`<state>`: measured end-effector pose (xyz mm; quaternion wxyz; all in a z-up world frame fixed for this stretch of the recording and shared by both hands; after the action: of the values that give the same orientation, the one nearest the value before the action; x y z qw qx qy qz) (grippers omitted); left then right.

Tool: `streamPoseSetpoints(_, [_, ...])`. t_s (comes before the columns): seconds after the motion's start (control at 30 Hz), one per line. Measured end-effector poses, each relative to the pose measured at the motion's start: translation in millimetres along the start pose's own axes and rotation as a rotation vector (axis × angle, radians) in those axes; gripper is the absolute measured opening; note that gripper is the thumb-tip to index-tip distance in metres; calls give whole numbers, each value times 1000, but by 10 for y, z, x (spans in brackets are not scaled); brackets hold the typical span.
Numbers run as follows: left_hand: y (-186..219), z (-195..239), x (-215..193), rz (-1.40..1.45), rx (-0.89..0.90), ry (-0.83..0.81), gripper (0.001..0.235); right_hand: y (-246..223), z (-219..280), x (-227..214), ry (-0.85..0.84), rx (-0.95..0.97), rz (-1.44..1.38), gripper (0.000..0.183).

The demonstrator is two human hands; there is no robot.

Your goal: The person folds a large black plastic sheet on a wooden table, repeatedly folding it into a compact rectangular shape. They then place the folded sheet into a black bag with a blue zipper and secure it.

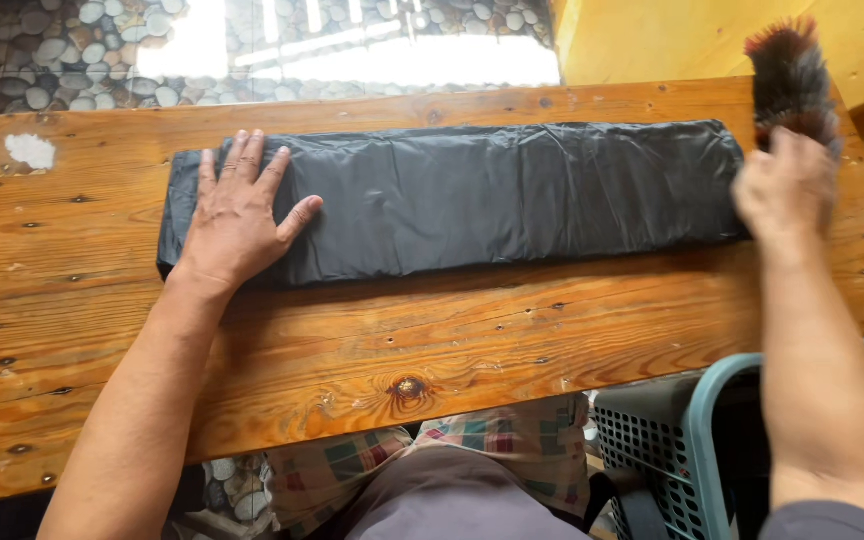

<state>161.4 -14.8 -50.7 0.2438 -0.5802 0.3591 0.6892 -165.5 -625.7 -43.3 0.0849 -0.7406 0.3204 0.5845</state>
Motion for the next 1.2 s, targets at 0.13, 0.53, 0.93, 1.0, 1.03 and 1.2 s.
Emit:
streamPoseSetpoints(0.13, [-289, 215, -50, -9, -51, 104, 77, 712, 472, 134, -468, 536, -199, 64])
streamPoseSetpoints(0.53, [-542, 306, 70, 283, -80, 128, 62, -78, 967, -487, -456, 409, -874, 46])
streamPoseSetpoints(0.93, [-670, 326, 264, 149, 22, 196, 71, -3497, 2102, -1943, -1007, -633, -960, 79])
streamPoseSetpoints(1.0, [-631, 296, 171, 231, -57, 255, 47, -3432, 1844, -1893, -886, -286, -1002, 66])
streamPoseSetpoints(1.03, [-628, 312, 189, 233, -55, 257, 47, -3450, 1899, -1915, -885, -286, -999, 66])
streamPoseSetpoints(1.2, [-724, 281, 225, 68, -56, 242, 61, -3518, 2160, -2113, -1175, -523, -1012, 71])
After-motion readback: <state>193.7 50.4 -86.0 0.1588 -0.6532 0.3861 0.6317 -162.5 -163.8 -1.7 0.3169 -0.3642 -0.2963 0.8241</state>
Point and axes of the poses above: each hand's wrist, its own z-axis away from the middle knuckle, its own x-axis out of the palm, y = z × x, the point moved 6 cm from there along -z, towards the middle knuckle, and after that the axes turned 15 degrees about -y, right-handed, at the moved point
